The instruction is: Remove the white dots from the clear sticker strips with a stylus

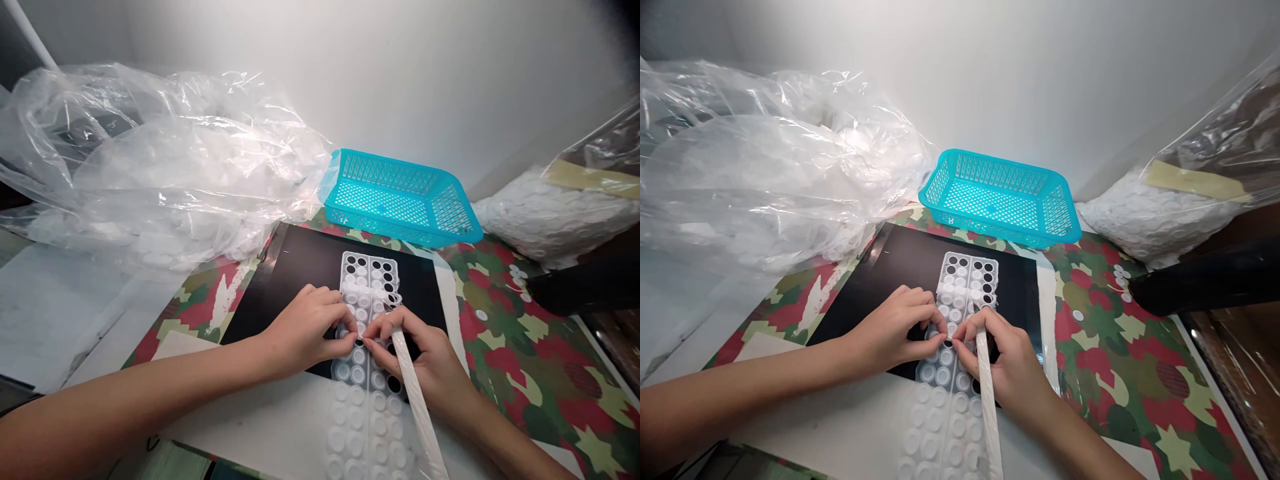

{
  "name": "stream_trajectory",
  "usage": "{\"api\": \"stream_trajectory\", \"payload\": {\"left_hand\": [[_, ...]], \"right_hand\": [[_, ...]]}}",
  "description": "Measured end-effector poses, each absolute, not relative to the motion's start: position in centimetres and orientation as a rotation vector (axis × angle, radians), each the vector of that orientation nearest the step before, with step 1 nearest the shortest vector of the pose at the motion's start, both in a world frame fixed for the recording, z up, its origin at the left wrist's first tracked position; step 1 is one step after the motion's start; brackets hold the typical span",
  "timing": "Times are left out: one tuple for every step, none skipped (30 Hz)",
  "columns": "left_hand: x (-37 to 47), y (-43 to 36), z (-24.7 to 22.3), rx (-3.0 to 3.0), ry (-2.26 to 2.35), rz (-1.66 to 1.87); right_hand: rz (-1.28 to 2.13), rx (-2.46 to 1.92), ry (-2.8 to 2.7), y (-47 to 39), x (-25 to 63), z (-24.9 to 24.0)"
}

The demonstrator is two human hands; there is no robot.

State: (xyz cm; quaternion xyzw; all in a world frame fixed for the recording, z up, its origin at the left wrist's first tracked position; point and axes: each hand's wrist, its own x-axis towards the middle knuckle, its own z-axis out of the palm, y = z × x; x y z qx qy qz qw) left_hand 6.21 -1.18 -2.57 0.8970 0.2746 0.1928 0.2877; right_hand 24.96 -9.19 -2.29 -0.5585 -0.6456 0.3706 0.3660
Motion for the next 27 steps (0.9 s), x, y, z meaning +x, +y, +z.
{"api": "stream_trajectory", "payload": {"left_hand": [[6.2,-1.2,-2.5,2.394,0.735,0.513],[6.2,-1.2,-2.5,2.392,0.737,0.509],[6.2,-1.1,-2.4,2.389,0.738,0.502],[6.2,-1.1,-2.4,2.386,0.738,0.497],[6.2,-1.1,-2.3,2.384,0.733,0.496],[6.1,-1.1,-2.3,2.383,0.727,0.497],[6.1,-1.1,-2.3,2.381,0.718,0.500],[6.0,-1.1,-2.3,2.380,0.706,0.505],[6.0,-1.2,-2.3,2.378,0.695,0.510],[5.9,-1.2,-2.3,2.376,0.686,0.514],[5.8,-1.2,-2.3,2.375,0.681,0.514],[5.8,-1.2,-2.3,2.374,0.678,0.513],[5.7,-1.2,-2.2,2.377,0.674,0.509],[5.6,-1.2,-2.2,2.384,0.668,0.502],[5.5,-1.2,-2.1,2.405,0.659,0.500],[5.5,-1.2,-2.0,2.440,0.644,0.504],[5.4,-1.3,-1.8,2.488,0.622,0.514],[5.3,-1.3,-1.7,2.547,0.586,0.531],[5.3,-1.4,-1.7,2.607,0.533,0.546],[5.2,-1.5,-1.6,2.661,0.465,0.552],[5.2,-1.7,-1.6,2.700,0.384,0.546],[5.1,-1.8,-1.6,2.726,0.302,0.529],[5.1,-1.9,-1.7,2.741,0.228,0.503],[5.0,-2.0,-1.8,2.749,0.172,0.469],[5.0,-2.1,-1.8,2.749,0.135,0.430],[4.9,-2.1,-1.9,2.745,0.119,0.394],[4.8,-2.1,-2.0,2.737,0.108,0.359]], "right_hand": [[0.954,-1.439,-1.648,-9.2,24.9,-2.3],[0.954,-1.440,-1.638,-9.2,24.9,-2.2],[0.954,-1.441,-1.632,-9.2,24.9,-2.2],[0.954,-1.442,-1.628,-9.2,25.0,-2.3],[0.956,-1.441,-1.628,-9.2,25.0,-2.3],[0.966,-1.440,-1.629,-9.2,25.1,-2.3],[0.981,-1.436,-1.626,-9.2,25.1,-2.3],[1.001,-1.431,-1.615,-9.2,25.3,-2.3],[1.021,-1.424,-1.595,-9.2,25.4,-2.2],[1.034,-1.416,-1.568,-9.2,25.6,-2.2],[1.037,-1.413,-1.538,-9.2,25.7,-2.1],[1.030,-1.414,-1.512,-9.3,26.0,-2.1],[1.014,-1.411,-1.491,-9.3,26.2,-2.0],[0.996,-1.401,-1.476,-9.4,26.5,-2.0],[0.977,-1.389,-1.470,-9.5,26.8,-1.9],[0.954,-1.381,-1.474,-9.7,27.1,-1.8],[0.922,-1.379,-1.493,-9.9,27.4,-1.7],[0.882,-1.382,-1.533,-10.1,27.8,-1.5],[0.834,-1.392,-1.589,-10.4,28.1,-1.4],[0.788,-1.400,-1.659,-10.7,28.4,-1.2],[0.745,-1.393,-1.731,-11.0,28.7,-1.1],[0.718,-1.372,-1.799,-11.3,28.9,-1.0],[0.712,-1.352,-1.858,-11.6,29.1,-1.0],[0.722,-1.347,-1.897,-11.9,29.3,-1.0],[0.748,-1.359,-1.912,-12.2,29.4,-1.1],[0.792,-1.388,-1.897,-12.3,29.4,-1.3],[0.850,-1.427,-1.847,-12.5,29.3,-1.5]]}}
